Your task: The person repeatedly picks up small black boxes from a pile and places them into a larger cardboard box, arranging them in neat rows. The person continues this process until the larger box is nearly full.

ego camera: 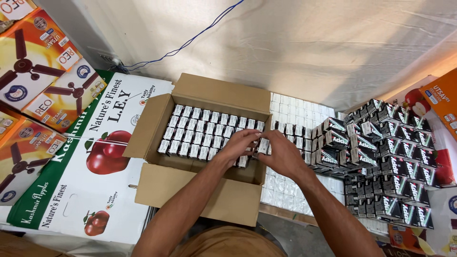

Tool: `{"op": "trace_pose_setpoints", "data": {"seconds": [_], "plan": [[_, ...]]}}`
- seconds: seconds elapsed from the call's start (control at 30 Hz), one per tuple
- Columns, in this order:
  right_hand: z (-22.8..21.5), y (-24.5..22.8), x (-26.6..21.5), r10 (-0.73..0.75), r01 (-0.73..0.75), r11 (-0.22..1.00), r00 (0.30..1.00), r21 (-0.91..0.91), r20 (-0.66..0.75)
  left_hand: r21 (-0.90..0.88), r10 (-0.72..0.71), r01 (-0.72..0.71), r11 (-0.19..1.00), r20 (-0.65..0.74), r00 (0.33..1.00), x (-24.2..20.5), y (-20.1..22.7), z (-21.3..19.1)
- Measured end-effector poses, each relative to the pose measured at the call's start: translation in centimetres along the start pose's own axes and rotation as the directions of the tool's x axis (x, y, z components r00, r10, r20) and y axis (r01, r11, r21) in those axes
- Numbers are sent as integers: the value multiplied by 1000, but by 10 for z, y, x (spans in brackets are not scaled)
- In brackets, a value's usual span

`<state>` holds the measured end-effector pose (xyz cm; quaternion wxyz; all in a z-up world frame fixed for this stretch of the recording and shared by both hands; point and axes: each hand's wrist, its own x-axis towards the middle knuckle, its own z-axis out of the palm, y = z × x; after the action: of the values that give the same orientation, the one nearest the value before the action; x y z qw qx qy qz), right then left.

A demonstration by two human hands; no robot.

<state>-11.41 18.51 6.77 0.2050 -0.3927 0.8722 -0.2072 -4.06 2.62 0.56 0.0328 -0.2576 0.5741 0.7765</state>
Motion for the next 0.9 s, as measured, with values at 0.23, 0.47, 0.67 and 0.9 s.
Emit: {"op": "trace_pose_setpoints", "data": {"seconds": [0.23,0.47,0.67,0.9], "plan": [[43,7,9,-38,59,976,994,-209,102,-7,-100,101,995,48,994,-18,-15,-20],[55,-11,1,-48,90,870,994,-485,98,1,-142,143,990,95,985,-14,-28,-22],[84,0,12,-58,88,789,996,-608,69,-12,-134,135,991,96,986,-19,-26,-22],[93,-6,18,-37,72,768,997,-637,69,-18,-125,127,992,91,988,-12,-38,-33]]}}
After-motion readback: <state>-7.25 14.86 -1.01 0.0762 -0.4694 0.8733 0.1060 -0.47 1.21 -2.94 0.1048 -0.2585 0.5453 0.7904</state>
